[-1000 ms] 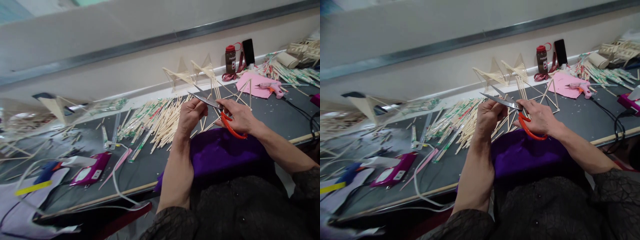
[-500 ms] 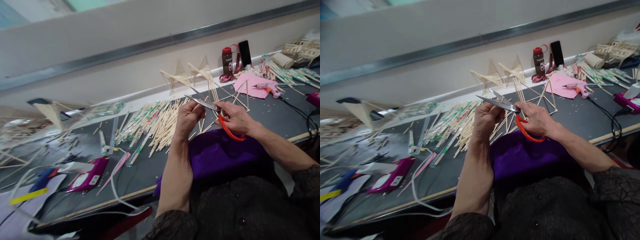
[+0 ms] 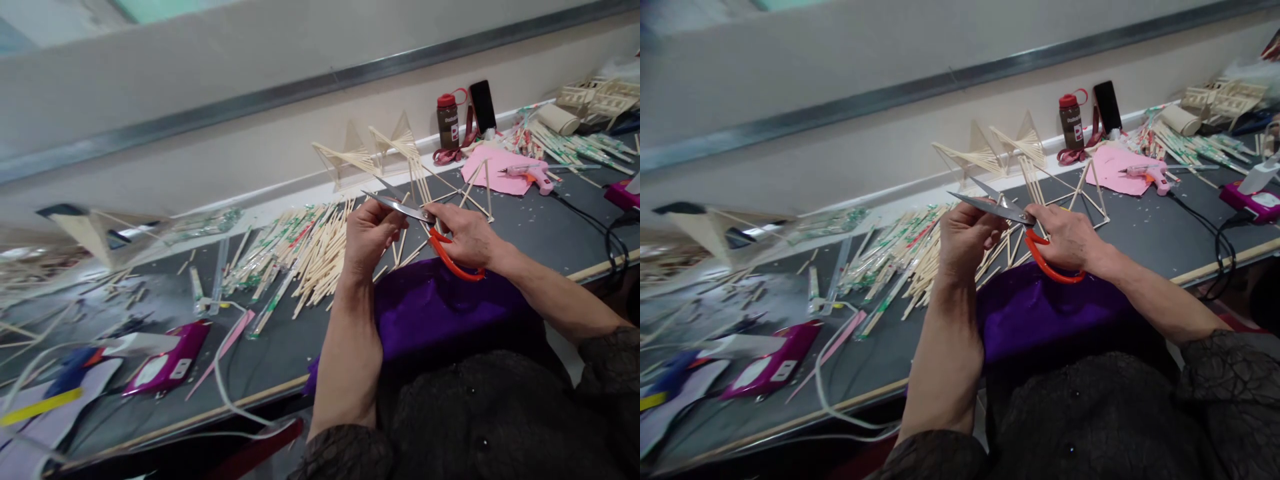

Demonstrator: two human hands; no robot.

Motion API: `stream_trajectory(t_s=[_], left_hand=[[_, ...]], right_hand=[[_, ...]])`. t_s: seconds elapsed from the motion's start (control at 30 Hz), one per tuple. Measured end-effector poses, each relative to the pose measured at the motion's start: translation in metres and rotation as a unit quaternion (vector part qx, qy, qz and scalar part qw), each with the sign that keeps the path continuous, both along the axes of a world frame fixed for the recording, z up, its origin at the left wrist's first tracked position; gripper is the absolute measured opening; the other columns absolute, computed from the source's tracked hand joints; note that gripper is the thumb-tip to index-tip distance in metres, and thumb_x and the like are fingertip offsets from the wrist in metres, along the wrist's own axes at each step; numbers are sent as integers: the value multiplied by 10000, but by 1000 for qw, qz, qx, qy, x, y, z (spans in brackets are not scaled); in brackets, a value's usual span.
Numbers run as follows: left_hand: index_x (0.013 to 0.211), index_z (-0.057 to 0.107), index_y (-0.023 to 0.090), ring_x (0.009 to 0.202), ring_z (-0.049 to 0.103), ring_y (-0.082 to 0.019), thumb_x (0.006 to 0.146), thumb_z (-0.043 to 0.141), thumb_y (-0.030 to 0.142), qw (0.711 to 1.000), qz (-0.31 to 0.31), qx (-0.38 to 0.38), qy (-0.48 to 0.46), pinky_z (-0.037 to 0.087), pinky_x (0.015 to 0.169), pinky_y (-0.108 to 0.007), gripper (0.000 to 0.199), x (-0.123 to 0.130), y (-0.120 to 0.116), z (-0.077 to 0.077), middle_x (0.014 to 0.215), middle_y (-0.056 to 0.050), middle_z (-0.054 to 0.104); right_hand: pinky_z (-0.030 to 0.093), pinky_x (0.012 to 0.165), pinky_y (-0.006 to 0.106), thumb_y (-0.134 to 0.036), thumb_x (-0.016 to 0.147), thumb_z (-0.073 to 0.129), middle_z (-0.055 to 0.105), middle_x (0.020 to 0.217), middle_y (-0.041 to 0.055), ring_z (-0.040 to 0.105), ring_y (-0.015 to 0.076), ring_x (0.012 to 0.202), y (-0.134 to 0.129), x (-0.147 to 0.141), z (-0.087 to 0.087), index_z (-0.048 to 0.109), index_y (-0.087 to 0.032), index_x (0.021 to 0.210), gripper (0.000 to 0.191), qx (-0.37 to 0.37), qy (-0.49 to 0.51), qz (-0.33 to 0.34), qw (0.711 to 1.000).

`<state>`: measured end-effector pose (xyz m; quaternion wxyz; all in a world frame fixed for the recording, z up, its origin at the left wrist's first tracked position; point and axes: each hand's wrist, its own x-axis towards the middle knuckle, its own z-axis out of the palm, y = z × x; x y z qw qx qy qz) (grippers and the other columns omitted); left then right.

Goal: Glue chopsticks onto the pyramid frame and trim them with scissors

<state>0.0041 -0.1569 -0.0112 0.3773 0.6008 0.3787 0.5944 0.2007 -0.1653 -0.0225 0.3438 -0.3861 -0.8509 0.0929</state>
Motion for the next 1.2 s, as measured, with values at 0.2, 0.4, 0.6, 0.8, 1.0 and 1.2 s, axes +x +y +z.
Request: stream_trajectory(t_s=[0.2, 0.4, 0.6, 0.8, 1.0, 1.2], left_hand=[[769, 703, 208, 375, 387, -59, 722, 825, 411, 1000, -14, 10, -6, 247, 361, -198, 241, 0, 0, 0, 478, 50, 538], [741, 691, 204, 395, 349, -59, 761, 787, 372, 999, -12, 23, 25, 241, 384, -213, 194, 0, -6, 6, 481, 49, 512], [684, 657, 200, 391, 324, -58, 821, 726, 375, 998, -1, 30, 48, 234, 386, -221, 232, -2, -6, 4, 479, 44, 502], [702, 700, 210, 432, 381, -71, 832, 703, 293, 995, 3, 57, 79, 295, 425, -224, 154, -5, -5, 4, 490, 40, 508], [716, 715, 210, 432, 384, -71, 830, 680, 251, 991, 22, 60, 117, 312, 437, -225, 127, -7, -7, 3, 495, 45, 521], [677, 690, 205, 429, 361, -66, 836, 677, 270, 994, 9, 52, 98, 281, 418, -223, 173, -3, -9, 4, 497, 40, 509]], right_hand=[[465, 744, 332, -388, 853, 673, 668, 967, 65, 600, 204, 804, 0, -2, -3, 595, -166, 1248, 460, 8, 2, -15, 1000], [492, 773, 364, -461, 842, 713, 675, 1009, 82, 618, 219, 833, -3, -3, -2, 560, -165, 1334, 595, 8, 2, -17, 1000], [507, 776, 376, -443, 814, 743, 668, 1037, 97, 619, 219, 836, -2, -4, -3, 536, -138, 1367, 665, -2, 24, 4, 1000], [512, 792, 399, -447, 823, 724, 664, 1038, 96, 616, 227, 844, -2, -3, -4, 522, -163, 1367, 645, 2, 26, 6, 1000], [514, 806, 402, -453, 815, 728, 644, 1078, 109, 613, 239, 897, -1, -2, -5, 508, -165, 1371, 664, 1, 32, 20, 999], [506, 813, 373, -351, 834, 682, 645, 1040, 85, 590, 207, 850, 1, -3, -6, 547, -173, 1288, 506, 8, 56, 47, 997]])
